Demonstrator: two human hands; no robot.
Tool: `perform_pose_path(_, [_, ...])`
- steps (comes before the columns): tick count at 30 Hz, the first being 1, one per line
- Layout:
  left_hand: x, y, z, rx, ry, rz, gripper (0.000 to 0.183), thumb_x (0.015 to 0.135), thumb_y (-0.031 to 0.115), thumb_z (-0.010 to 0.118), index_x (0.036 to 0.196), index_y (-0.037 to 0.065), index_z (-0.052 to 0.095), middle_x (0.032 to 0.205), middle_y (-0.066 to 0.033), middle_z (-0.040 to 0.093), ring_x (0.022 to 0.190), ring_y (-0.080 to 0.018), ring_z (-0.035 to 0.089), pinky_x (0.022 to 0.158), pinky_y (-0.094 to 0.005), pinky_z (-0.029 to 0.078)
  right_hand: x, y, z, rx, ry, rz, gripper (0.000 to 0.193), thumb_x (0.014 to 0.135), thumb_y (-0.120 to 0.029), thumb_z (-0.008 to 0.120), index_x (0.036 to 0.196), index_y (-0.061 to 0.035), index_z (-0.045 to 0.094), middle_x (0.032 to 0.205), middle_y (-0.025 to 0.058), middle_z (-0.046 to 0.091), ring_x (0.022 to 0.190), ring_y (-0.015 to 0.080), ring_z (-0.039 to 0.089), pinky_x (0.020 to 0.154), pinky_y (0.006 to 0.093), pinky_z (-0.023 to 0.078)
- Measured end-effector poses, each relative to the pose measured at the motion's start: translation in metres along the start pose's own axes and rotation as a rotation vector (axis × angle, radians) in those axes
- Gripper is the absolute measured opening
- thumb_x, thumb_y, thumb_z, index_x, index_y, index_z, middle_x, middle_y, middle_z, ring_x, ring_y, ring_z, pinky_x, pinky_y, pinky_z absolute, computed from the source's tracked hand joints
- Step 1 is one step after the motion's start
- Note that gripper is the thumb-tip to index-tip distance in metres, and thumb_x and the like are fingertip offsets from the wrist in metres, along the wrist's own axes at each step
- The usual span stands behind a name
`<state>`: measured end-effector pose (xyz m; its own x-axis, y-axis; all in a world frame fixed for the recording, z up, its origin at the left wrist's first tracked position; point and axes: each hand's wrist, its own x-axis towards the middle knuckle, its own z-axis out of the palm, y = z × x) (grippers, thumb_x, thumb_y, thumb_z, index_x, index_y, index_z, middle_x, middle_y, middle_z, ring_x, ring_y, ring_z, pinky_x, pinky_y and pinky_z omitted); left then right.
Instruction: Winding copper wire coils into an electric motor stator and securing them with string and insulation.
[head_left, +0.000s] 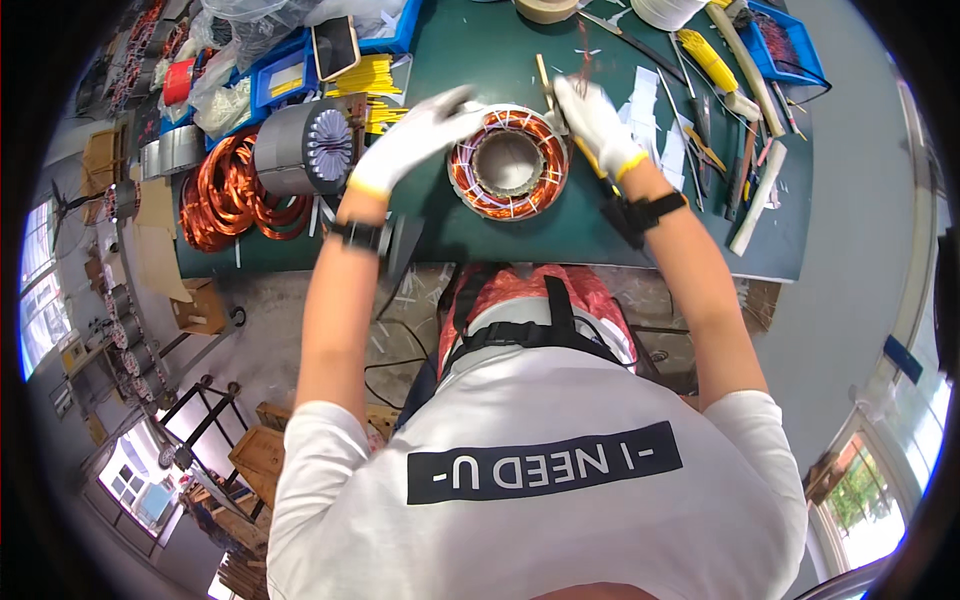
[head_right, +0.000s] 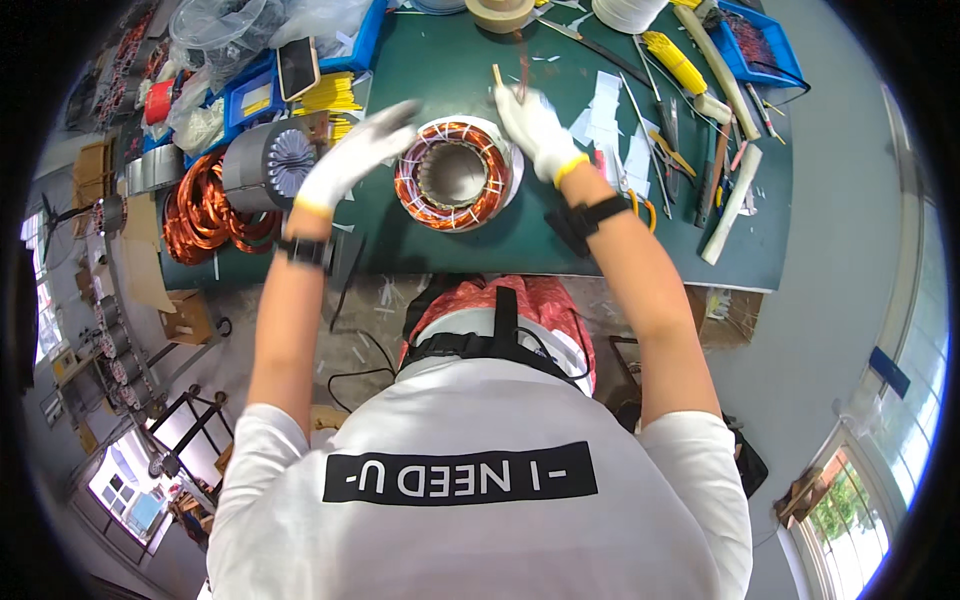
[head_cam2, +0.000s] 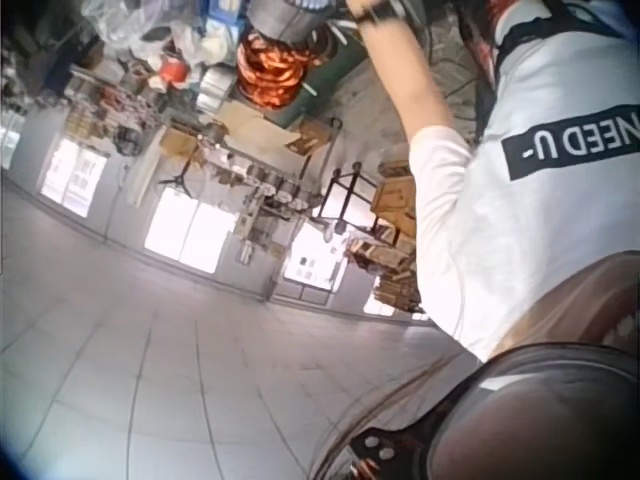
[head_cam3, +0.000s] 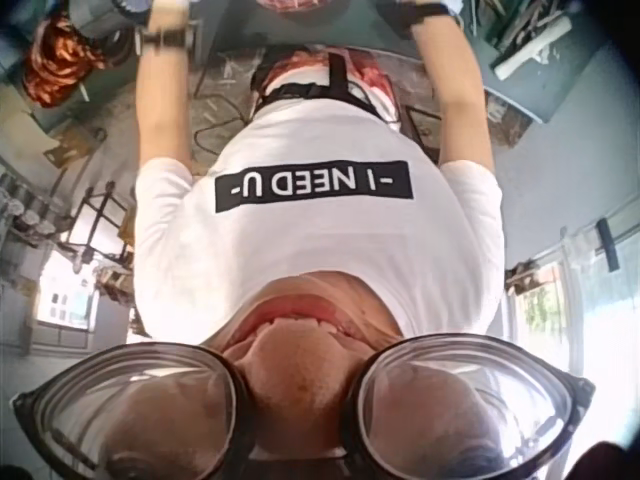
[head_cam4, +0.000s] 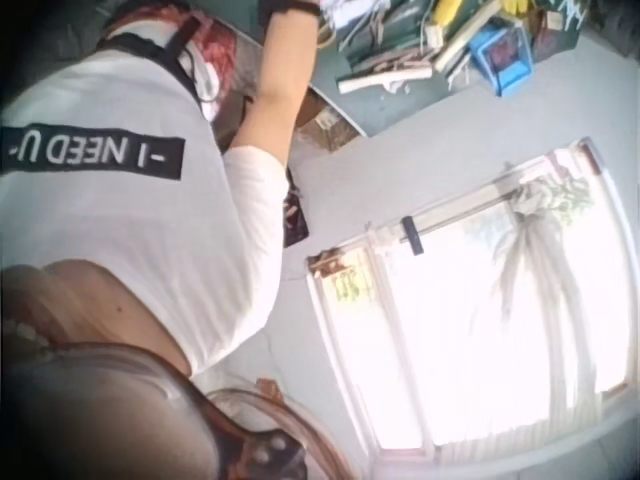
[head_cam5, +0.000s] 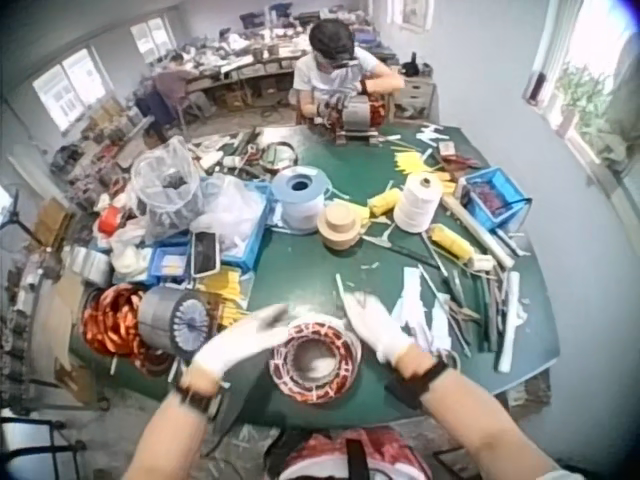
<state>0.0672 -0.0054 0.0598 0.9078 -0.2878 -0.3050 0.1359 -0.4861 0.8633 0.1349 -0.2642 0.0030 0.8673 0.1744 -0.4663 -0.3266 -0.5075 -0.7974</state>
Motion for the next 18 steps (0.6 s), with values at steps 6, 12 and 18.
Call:
perform_pose_path(6, [0.076, 0.013, 0.026, -0.328, -0.304, -0.001, 0.045, 0.102, 0.040, 0.058, 0.124, 0.000, 0.058, 0.101, -0.0062, 0.063, 0.101, -0.0216, 0.064, 0.101, -0.0368, 0.049, -0.038, -0.064, -0.066, 0.949, -0.273, -0.283, 0.048, 0.105, -0.042, 0.050, 0.130, -0.0014, 0.059, 0.070, -0.0057, 0.040, 0.057, 0.0051, 0.034, 0.051, 0.0222, 0.029])
perform_pose_path(12, [0.035, -0.020, 0.016, -1.452, 0.178, -0.033, 0.058, 0.099, 0.064, 0.049, 0.107, 0.007, 0.056, 0.059, 0.0049, 0.032, 0.055, -0.0133, 0.038, 0.092, -0.0463, 0.052, -0.098, 0.028, -0.099, 1.379, 0.289, 0.018, 0.030, 0.106, -0.032, 0.050, 0.121, -0.0082, 0.061, 0.061, -0.0092, 0.027, 0.047, 0.0055, 0.024, 0.046, 0.0238, 0.019])
perform_pose_path(18, [-0.008, -0.014, -0.022, -1.537, 0.386, 0.086, 0.067, 0.092, 0.073, 0.050, 0.063, 0.014, 0.063, 0.049, 0.0044, 0.030, 0.047, -0.0129, 0.028, 0.068, -0.0346, 0.044, -0.164, 0.041, -0.127, 1.531, 0.229, -0.235, 0.029, 0.108, -0.028, 0.048, 0.124, -0.0102, 0.064, 0.055, -0.0094, 0.023, 0.044, 0.0055, 0.018, 0.044, 0.0242, 0.019])
